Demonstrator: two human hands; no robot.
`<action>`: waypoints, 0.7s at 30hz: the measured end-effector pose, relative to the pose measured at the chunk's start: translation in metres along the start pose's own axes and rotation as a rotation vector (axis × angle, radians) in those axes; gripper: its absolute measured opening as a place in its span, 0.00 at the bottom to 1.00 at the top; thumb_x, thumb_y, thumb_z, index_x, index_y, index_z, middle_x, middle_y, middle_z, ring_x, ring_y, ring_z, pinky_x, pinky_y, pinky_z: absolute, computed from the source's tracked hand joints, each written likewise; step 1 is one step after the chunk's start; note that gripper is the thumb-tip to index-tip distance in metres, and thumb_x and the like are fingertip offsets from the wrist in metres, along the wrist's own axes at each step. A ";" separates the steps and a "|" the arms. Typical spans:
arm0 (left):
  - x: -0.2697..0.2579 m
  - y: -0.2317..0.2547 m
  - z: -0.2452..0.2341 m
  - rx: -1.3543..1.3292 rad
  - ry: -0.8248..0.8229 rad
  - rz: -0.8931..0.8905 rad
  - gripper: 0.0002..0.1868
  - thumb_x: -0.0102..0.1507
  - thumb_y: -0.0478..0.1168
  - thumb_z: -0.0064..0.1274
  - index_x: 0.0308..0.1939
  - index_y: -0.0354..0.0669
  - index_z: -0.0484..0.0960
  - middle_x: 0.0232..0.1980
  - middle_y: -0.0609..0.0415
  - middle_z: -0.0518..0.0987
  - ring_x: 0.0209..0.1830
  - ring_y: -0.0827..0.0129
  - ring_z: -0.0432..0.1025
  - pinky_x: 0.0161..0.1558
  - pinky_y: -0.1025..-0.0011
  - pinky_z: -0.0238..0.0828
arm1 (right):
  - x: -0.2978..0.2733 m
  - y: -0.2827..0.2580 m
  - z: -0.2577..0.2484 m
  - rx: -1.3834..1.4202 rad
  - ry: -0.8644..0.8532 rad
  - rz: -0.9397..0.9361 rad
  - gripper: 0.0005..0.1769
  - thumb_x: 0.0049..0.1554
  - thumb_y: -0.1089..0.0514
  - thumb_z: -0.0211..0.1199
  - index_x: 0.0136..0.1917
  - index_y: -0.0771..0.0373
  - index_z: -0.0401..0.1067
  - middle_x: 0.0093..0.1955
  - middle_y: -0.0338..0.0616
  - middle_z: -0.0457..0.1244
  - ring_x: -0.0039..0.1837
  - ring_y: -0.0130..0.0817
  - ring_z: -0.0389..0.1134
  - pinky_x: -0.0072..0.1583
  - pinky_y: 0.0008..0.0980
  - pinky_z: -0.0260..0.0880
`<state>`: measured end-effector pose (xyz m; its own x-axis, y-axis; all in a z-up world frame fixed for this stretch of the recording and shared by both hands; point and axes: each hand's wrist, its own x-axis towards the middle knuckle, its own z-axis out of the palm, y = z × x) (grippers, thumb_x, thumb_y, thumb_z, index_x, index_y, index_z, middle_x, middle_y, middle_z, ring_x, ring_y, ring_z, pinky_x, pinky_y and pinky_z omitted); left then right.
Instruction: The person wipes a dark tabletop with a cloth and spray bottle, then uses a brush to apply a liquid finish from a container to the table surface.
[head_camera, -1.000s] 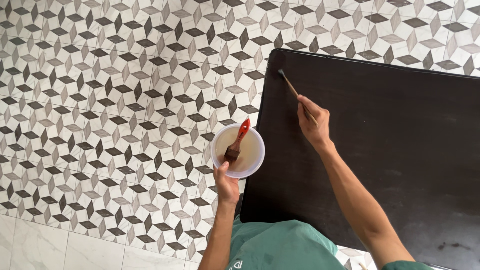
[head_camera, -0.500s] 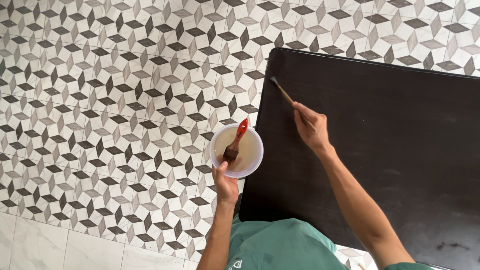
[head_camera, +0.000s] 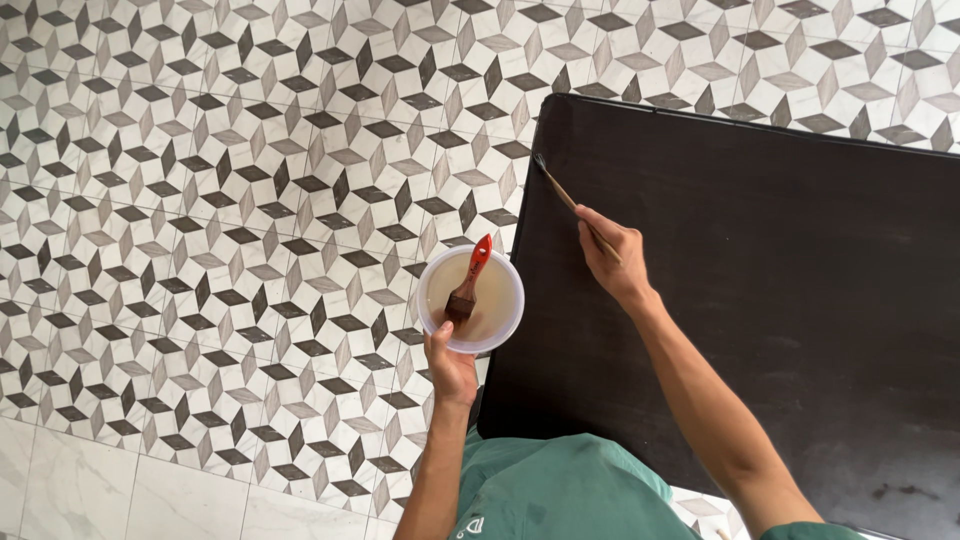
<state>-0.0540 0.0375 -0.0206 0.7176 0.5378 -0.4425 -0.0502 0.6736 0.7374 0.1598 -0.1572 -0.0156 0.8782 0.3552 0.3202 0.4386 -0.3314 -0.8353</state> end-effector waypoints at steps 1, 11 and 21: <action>-0.002 0.000 -0.001 0.002 0.003 0.002 0.40 0.59 0.48 0.50 0.73 0.37 0.58 0.68 0.43 0.67 0.68 0.55 0.66 0.63 0.53 0.70 | -0.005 -0.001 -0.003 -0.012 0.007 0.018 0.13 0.62 0.70 0.63 0.61 0.68 0.76 0.35 0.43 0.68 0.32 0.24 0.66 0.34 0.26 0.63; -0.008 0.005 -0.002 -0.012 0.034 -0.004 0.42 0.58 0.49 0.49 0.74 0.39 0.58 0.68 0.44 0.66 0.68 0.55 0.66 0.63 0.53 0.70 | 0.007 -0.002 0.002 -0.053 0.060 0.024 0.13 0.63 0.70 0.63 0.60 0.68 0.76 0.37 0.45 0.69 0.32 0.25 0.67 0.34 0.26 0.65; -0.009 -0.001 -0.010 -0.011 0.013 0.021 0.40 0.60 0.49 0.49 0.74 0.37 0.58 0.68 0.43 0.67 0.69 0.55 0.66 0.64 0.54 0.69 | -0.014 -0.004 -0.019 -0.034 -0.032 0.059 0.12 0.62 0.70 0.62 0.60 0.68 0.77 0.33 0.44 0.67 0.31 0.25 0.65 0.33 0.28 0.63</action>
<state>-0.0668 0.0367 -0.0227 0.7070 0.5585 -0.4337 -0.0728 0.6676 0.7410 0.1491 -0.1770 -0.0081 0.8964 0.3617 0.2561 0.3930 -0.3816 -0.8366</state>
